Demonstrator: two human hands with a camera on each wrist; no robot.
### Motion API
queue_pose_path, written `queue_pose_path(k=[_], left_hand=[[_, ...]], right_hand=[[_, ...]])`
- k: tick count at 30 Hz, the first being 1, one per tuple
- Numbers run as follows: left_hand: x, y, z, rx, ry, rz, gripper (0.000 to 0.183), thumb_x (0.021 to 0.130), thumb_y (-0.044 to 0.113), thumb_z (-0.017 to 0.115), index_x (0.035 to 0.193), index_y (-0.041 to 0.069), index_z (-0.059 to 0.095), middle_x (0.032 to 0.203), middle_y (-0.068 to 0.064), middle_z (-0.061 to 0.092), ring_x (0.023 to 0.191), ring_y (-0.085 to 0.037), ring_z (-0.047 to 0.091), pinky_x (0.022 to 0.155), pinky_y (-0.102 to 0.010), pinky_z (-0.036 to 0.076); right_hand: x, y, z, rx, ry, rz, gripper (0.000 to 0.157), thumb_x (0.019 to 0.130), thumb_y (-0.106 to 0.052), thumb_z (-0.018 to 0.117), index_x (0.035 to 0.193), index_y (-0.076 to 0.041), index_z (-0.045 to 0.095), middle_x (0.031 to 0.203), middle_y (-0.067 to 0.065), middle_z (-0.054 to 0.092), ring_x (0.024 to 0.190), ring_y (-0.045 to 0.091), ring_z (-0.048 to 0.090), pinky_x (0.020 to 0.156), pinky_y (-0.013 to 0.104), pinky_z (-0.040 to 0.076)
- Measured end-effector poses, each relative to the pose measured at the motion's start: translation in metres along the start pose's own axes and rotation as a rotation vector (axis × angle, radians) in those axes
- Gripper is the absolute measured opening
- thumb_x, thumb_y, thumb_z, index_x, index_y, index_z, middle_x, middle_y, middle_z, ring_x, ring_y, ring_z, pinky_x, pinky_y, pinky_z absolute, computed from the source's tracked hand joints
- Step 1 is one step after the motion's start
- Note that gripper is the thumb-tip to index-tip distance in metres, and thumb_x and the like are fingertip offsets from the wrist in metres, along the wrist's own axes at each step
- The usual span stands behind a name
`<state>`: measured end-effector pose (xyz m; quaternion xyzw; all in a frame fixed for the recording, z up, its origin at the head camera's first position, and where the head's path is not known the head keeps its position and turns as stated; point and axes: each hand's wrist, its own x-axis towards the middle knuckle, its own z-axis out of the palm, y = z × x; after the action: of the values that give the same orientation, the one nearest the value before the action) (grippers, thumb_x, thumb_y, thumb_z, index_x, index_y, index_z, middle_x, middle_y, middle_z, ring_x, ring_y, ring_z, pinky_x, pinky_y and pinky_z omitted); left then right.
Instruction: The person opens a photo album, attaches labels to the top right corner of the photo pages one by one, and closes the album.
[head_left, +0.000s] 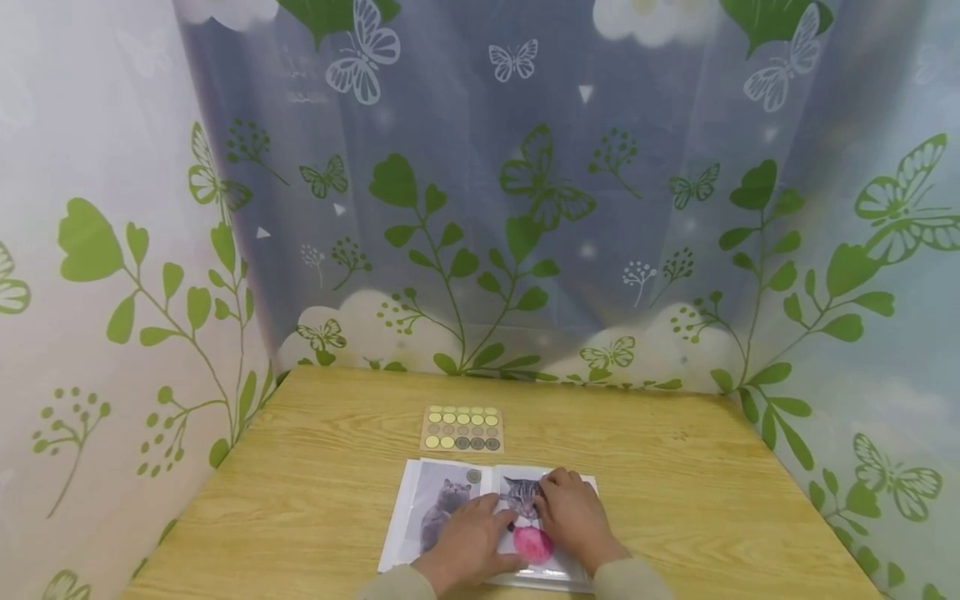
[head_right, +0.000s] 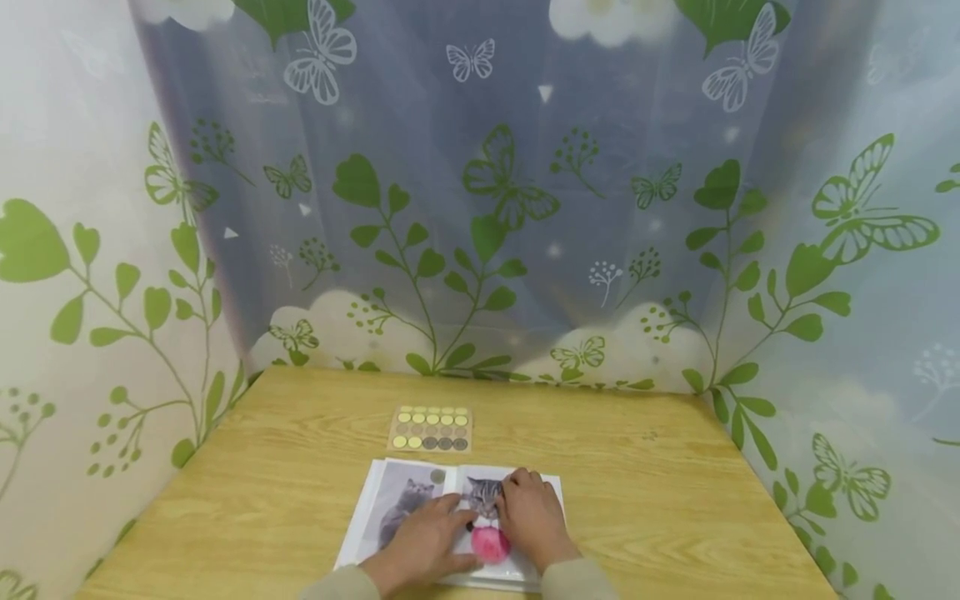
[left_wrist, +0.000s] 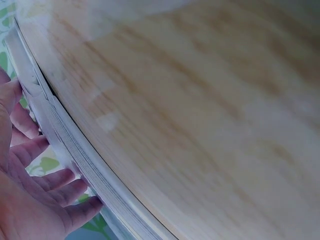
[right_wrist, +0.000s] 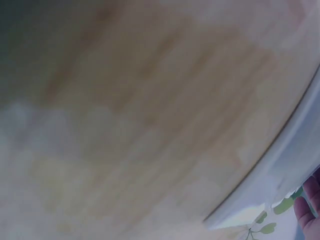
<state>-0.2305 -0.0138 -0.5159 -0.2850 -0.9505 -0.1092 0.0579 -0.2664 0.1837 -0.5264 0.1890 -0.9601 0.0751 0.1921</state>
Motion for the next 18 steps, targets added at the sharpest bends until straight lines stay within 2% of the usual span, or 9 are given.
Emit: queue_pose_path(k=[4, 11, 18], left_hand=[[0.0, 0.0, 0.001, -0.003, -0.005, 0.0, 0.067, 0.08, 0.063, 0.07, 0.13, 0.018, 0.064, 0.136, -0.014, 0.055, 0.124, -0.032, 0.053, 0.105, -0.044, 0.044], [0.0, 0.0, 0.001, 0.003, 0.0, 0.001, 0.068, 0.08, 0.064, 0.07, 0.129, 0.018, 0.064, 0.135, -0.014, 0.055, 0.124, -0.032, 0.053, 0.103, -0.045, 0.046], [0.0, 0.001, 0.002, -0.008, -0.022, -0.018, 0.069, 0.08, 0.063, 0.07, 0.132, 0.019, 0.062, 0.139, -0.016, 0.053, 0.127, -0.033, 0.051, 0.104, -0.047, 0.045]], right_hand=[[-0.004, 0.001, 0.0, -0.01, 0.006, -0.014, 0.029, 0.09, -0.022, 0.07, 0.108, 0.0, 0.071, 0.104, 0.01, 0.064, 0.095, 0.029, 0.061, 0.084, 0.046, 0.052], [-0.01, 0.001, -0.004, 0.004, -0.05, 0.023, 0.038, 0.092, -0.026, 0.068, 0.12, 0.001, 0.068, 0.11, 0.011, 0.063, 0.103, 0.03, 0.06, 0.089, 0.049, 0.05], [-0.016, 0.002, -0.007, -0.004, -0.052, 0.055, 0.039, 0.092, -0.029, 0.068, 0.121, -0.003, 0.068, 0.11, 0.009, 0.063, 0.103, 0.029, 0.059, 0.088, 0.05, 0.049]])
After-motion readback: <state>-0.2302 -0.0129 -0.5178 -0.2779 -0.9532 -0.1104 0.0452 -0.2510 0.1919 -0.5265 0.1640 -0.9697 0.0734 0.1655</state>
